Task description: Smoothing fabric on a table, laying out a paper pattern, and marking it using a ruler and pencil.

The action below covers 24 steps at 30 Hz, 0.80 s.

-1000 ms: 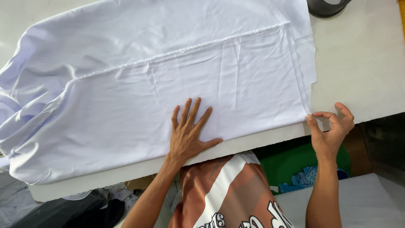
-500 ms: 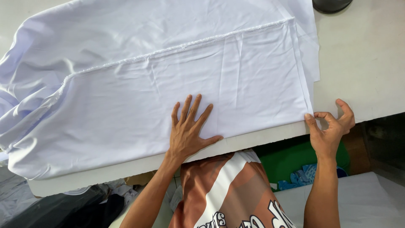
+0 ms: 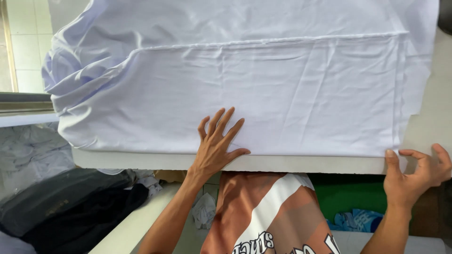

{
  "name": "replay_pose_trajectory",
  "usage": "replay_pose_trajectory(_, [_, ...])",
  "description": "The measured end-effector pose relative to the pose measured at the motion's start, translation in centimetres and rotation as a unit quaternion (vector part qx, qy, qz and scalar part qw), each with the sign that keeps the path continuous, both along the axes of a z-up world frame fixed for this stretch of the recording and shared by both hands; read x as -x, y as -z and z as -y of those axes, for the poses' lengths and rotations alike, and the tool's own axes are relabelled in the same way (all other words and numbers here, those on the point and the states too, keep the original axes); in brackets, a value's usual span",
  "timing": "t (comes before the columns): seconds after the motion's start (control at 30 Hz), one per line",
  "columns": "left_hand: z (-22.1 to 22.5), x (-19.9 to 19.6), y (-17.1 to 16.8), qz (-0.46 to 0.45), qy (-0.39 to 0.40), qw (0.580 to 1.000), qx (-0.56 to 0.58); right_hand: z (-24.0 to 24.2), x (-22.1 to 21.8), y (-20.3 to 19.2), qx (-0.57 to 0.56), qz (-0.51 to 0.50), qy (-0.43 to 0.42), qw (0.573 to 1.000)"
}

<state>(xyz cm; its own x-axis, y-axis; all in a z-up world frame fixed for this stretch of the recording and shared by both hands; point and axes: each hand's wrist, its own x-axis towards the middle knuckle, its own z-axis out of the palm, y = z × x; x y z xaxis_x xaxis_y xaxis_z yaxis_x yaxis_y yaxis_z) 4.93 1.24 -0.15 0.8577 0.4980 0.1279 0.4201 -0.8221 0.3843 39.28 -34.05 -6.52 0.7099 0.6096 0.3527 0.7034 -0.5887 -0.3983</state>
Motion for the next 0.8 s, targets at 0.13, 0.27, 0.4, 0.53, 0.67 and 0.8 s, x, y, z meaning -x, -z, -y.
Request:
replay_pose_trajectory(0.13, [-0.1,1.7,0.2,0.000,-0.033,0.999,0.008,-0.3,0.1,-0.3,-0.004,-0.014,0.000,1.000])
replay_pose_trajectory(0.27, [-0.4,2.8,0.3,-0.007,-0.057,0.998,0.000,-0.6,0.3,-0.7,-0.014,-0.061,0.014,0.998])
replay_pose_trajectory(0.4, [-0.5,2.8,-0.3,-0.049,-0.099,0.992,0.069,-0.7,0.6,-0.8,-0.016,-0.100,0.039,0.994])
replay_pose_trajectory(0.53, [-0.6,2.6,-0.4,-0.052,-0.103,0.989,0.090,-0.6,0.3,-0.7,-0.014,-0.071,0.027,0.997])
replay_pose_trajectory(0.67, [-0.6,2.6,-0.2,-0.042,-0.105,0.990,0.083,-0.5,0.1,-0.4,-0.029,-0.079,0.014,0.996])
replay_pose_trajectory(0.8, [-0.7,2.7,-0.4,-0.036,-0.104,0.990,0.091,0.1,-0.1,0.2,-0.037,-0.089,0.004,0.995])
